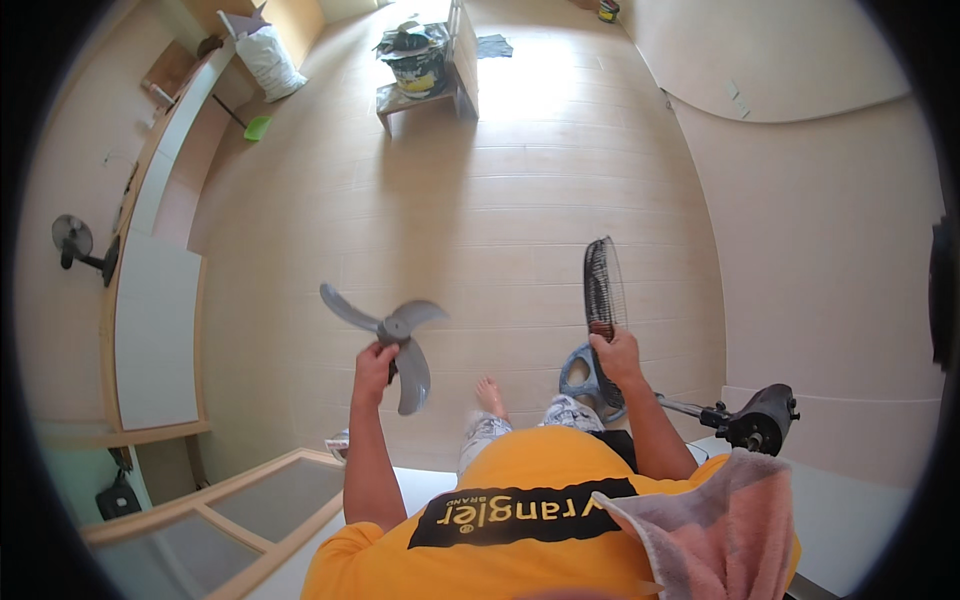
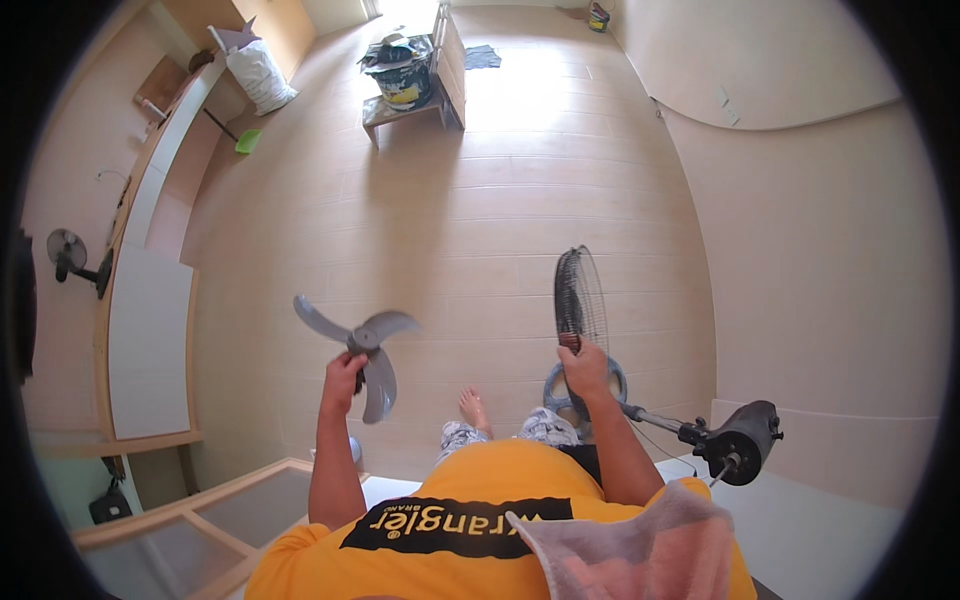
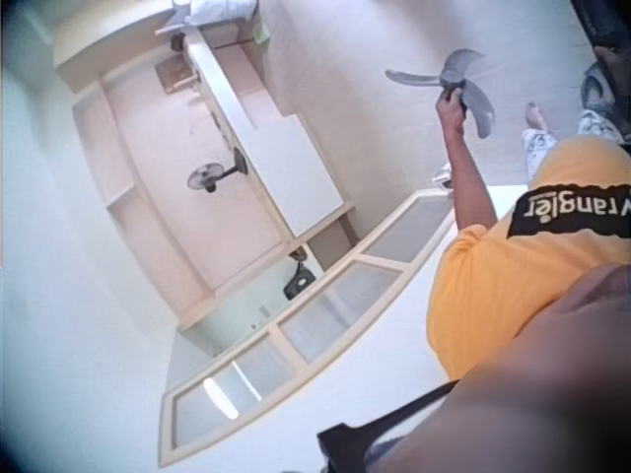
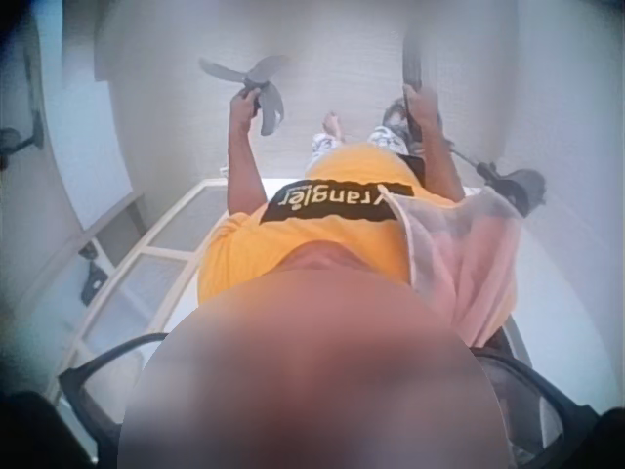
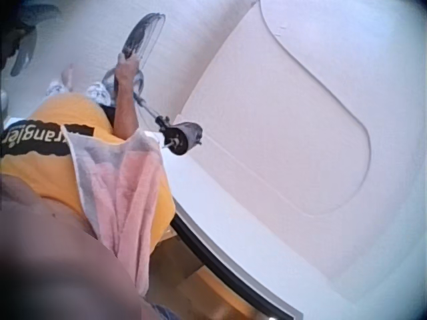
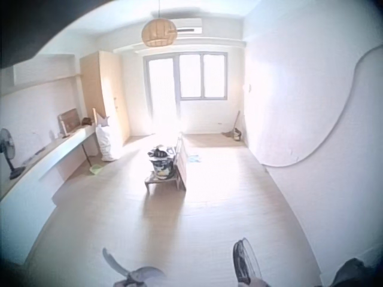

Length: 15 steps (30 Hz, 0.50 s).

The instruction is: The person assembles a standing fan by attaching the fan blades to the motor, securing the front cage, and placing the completed unit on a counter. The person handles fan blades, a fan cage, and the fan motor.

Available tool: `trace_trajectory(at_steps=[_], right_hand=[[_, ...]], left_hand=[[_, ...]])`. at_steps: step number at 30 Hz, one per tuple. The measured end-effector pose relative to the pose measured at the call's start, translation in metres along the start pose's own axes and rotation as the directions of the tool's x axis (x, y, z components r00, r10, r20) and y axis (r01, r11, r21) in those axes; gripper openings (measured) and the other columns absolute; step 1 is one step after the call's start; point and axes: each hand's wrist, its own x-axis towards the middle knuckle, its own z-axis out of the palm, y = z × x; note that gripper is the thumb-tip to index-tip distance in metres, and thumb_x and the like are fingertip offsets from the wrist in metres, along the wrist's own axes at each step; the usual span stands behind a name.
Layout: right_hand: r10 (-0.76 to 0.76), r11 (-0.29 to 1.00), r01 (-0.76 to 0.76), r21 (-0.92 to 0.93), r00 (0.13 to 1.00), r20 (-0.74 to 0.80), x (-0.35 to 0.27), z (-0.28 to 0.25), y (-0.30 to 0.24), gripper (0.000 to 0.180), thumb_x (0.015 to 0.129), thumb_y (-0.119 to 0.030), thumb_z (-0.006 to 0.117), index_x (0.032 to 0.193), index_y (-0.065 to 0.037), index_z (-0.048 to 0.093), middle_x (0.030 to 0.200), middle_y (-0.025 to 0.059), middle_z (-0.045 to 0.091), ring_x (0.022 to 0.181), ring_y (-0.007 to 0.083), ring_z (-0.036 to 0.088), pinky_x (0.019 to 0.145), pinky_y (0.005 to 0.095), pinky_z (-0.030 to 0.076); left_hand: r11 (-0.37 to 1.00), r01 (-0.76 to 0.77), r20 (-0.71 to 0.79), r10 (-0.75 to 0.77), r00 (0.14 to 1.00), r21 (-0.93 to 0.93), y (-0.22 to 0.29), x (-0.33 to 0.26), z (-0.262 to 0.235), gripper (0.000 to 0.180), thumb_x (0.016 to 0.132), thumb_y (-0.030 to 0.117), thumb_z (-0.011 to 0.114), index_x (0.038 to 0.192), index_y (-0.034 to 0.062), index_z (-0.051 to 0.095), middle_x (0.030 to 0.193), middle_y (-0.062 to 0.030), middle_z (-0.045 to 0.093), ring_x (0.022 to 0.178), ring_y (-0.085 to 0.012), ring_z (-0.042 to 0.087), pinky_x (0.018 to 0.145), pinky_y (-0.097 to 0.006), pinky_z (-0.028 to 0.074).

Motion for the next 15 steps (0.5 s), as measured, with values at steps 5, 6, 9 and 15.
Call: trace_trajectory(at_steps=[5, 6, 9, 15], right_hand=[[0.065, 0.998, -0.067, -0.014, 0.995, -0.082, 0.06, -0.022, -0.019, 0.031, 0.085, -0.028, 0.072, 0.1, -0.001, 0.075, 0.086, 0.0201, 0.075, 0.082, 0.0331, 0.074, 0.078, 0.043, 0.056], [0.083, 0.996, -0.084, -0.005, 0.993, -0.078, 0.074, -0.025, -0.024, 0.031, 0.085, -0.028, 0.072, 0.099, 0.0, 0.075, 0.087, 0.0198, 0.075, 0.082, 0.0329, 0.074, 0.078, 0.0428, 0.056], [0.067, 0.997, -0.07, -0.027, 0.994, -0.081, 0.116, -0.028, -0.03, 0.031, 0.085, -0.026, 0.072, 0.1, 0.0, 0.076, 0.089, 0.0194, 0.076, 0.084, 0.0328, 0.075, 0.079, 0.0418, 0.057], [0.042, 0.991, -0.035, -0.126, 0.998, 0.049, 0.233, -0.023, -0.032, 0.033, 0.085, -0.027, 0.072, 0.105, -0.001, 0.076, 0.094, 0.0201, 0.076, 0.09, 0.0343, 0.074, 0.083, 0.042, 0.057]], left_hand=[[0.985, -0.098, 0.102, 0.113, 0.988, -0.141, 0.119, 0.102, 0.009, 0.022, 0.097, 0.022, 0.07, 0.105, 0.0023, 0.072, 0.078, 0.0018, 0.065, 0.063, -0.008, 0.056, 0.055, -0.027, 0.044], [0.97, -0.099, 0.138, 0.131, 0.982, -0.22, 0.129, 0.121, 0.009, 0.022, 0.097, 0.022, 0.07, 0.107, 0.0027, 0.072, 0.081, 0.0012, 0.067, 0.065, -0.0087, 0.058, 0.058, -0.027, 0.046], [0.9, -0.073, 0.195, 0.172, 0.966, -0.43, 0.152, 0.174, 0.023, 0.023, 0.099, 0.022, 0.069, 0.113, 0.0033, 0.07, 0.091, -0.0008, 0.07, 0.076, -0.0105, 0.064, 0.069, -0.027, 0.052], [0.841, -0.019, 0.137, 0.11, 0.984, -0.54, 0.163, 0.244, 0.056, 0.027, 0.102, 0.019, 0.062, 0.123, 0.0039, 0.066, 0.106, -0.0032, 0.073, 0.095, -0.0154, 0.069, 0.086, -0.032, 0.055]])
